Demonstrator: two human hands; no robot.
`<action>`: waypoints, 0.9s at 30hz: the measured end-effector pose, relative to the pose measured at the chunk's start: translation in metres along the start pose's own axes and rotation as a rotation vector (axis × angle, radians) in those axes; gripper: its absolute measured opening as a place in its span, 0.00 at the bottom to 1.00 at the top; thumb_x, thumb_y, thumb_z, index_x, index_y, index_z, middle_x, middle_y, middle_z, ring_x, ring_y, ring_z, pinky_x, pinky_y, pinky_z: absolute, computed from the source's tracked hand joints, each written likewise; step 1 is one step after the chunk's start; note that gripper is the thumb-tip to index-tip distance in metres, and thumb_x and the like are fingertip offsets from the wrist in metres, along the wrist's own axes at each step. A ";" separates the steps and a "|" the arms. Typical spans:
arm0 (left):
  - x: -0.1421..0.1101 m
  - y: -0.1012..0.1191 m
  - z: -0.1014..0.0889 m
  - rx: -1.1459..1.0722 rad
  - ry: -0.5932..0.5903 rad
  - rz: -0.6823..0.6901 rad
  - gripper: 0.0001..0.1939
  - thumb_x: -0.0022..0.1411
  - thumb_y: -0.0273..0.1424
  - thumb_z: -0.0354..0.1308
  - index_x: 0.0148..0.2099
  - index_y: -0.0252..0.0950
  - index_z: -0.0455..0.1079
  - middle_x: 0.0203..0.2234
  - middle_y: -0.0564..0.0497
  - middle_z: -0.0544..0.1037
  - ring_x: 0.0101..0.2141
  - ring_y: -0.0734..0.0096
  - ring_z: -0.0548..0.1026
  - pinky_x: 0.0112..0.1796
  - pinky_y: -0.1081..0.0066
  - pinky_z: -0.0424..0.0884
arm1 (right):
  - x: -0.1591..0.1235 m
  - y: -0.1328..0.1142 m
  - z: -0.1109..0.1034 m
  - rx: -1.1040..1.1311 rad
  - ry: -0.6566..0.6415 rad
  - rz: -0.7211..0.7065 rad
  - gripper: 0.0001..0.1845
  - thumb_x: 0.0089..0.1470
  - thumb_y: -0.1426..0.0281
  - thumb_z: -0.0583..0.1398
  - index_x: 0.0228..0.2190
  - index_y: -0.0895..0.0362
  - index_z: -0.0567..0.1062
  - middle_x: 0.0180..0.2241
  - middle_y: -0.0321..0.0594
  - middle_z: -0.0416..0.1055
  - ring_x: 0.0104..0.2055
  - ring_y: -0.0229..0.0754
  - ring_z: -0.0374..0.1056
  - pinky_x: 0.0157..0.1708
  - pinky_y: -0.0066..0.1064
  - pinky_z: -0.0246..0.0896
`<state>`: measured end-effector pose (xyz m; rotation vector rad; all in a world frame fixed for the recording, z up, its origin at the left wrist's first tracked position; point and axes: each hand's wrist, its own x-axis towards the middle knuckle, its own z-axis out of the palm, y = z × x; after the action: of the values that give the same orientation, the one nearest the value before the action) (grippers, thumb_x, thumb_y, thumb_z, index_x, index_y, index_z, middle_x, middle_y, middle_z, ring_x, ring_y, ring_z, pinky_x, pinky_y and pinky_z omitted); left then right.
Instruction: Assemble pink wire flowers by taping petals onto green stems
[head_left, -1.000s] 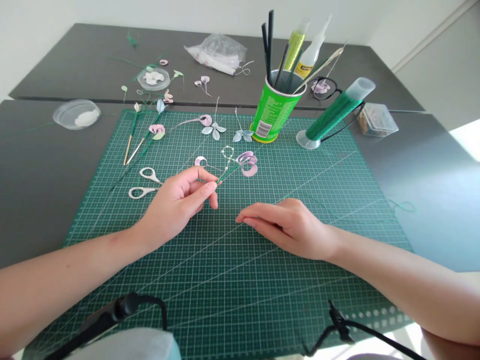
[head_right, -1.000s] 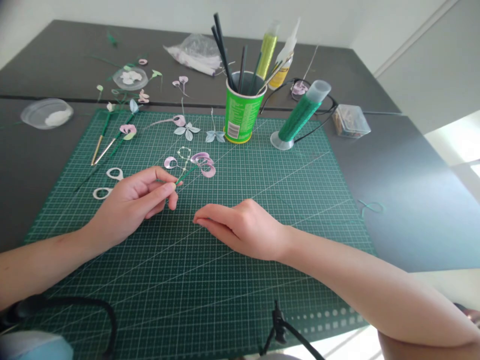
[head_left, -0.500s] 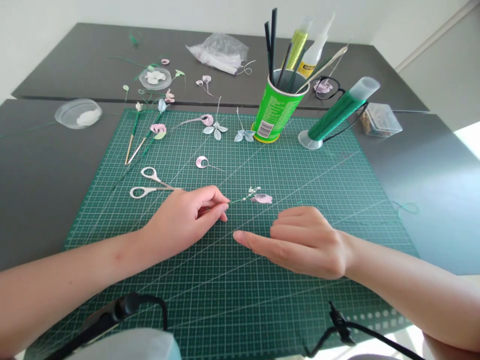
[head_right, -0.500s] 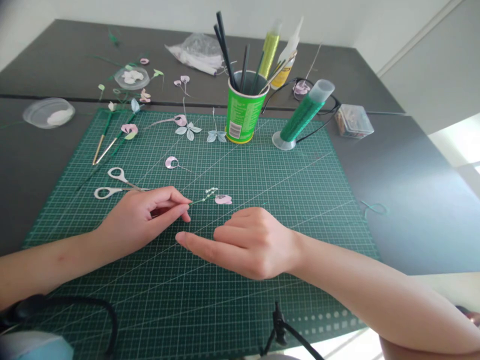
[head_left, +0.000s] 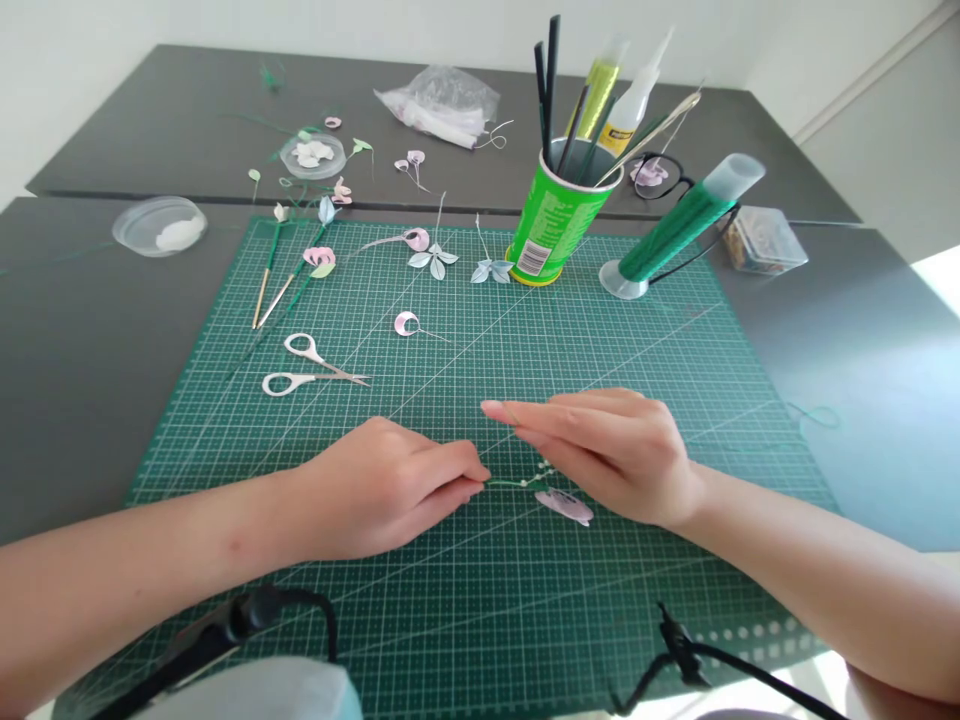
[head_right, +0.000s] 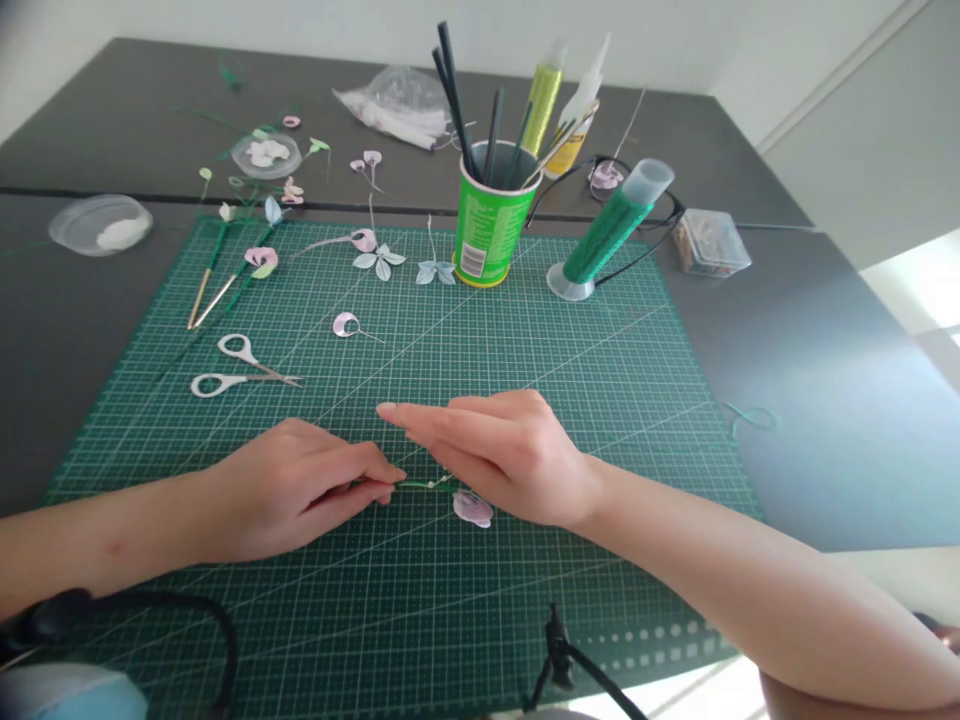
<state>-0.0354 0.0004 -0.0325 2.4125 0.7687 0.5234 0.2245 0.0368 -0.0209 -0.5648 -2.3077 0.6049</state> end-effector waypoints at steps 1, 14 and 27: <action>0.000 0.000 0.000 0.019 0.005 0.013 0.06 0.78 0.28 0.53 0.46 0.37 0.72 0.30 0.54 0.86 0.26 0.69 0.83 0.26 0.69 0.69 | 0.001 0.000 0.000 0.059 -0.011 0.090 0.16 0.70 0.76 0.59 0.54 0.57 0.82 0.33 0.37 0.84 0.25 0.33 0.74 0.24 0.26 0.66; 0.002 -0.001 -0.001 0.016 0.109 0.056 0.05 0.77 0.26 0.54 0.44 0.35 0.70 0.24 0.59 0.79 0.20 0.76 0.75 0.23 0.73 0.67 | 0.008 0.010 0.006 0.245 -0.063 0.602 0.15 0.69 0.62 0.61 0.46 0.52 0.88 0.39 0.41 0.86 0.36 0.43 0.79 0.28 0.29 0.67; 0.006 0.010 -0.009 0.034 0.472 -0.305 0.04 0.73 0.25 0.57 0.45 0.37 0.73 0.31 0.56 0.87 0.23 0.80 0.79 0.24 0.78 0.69 | 0.006 0.014 0.004 0.172 -0.148 0.550 0.16 0.69 0.66 0.60 0.47 0.57 0.88 0.18 0.32 0.71 0.19 0.31 0.56 0.21 0.26 0.50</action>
<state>-0.0314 0.0010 -0.0179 2.1629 1.3245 0.9720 0.2205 0.0504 -0.0287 -1.1138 -2.2005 1.1226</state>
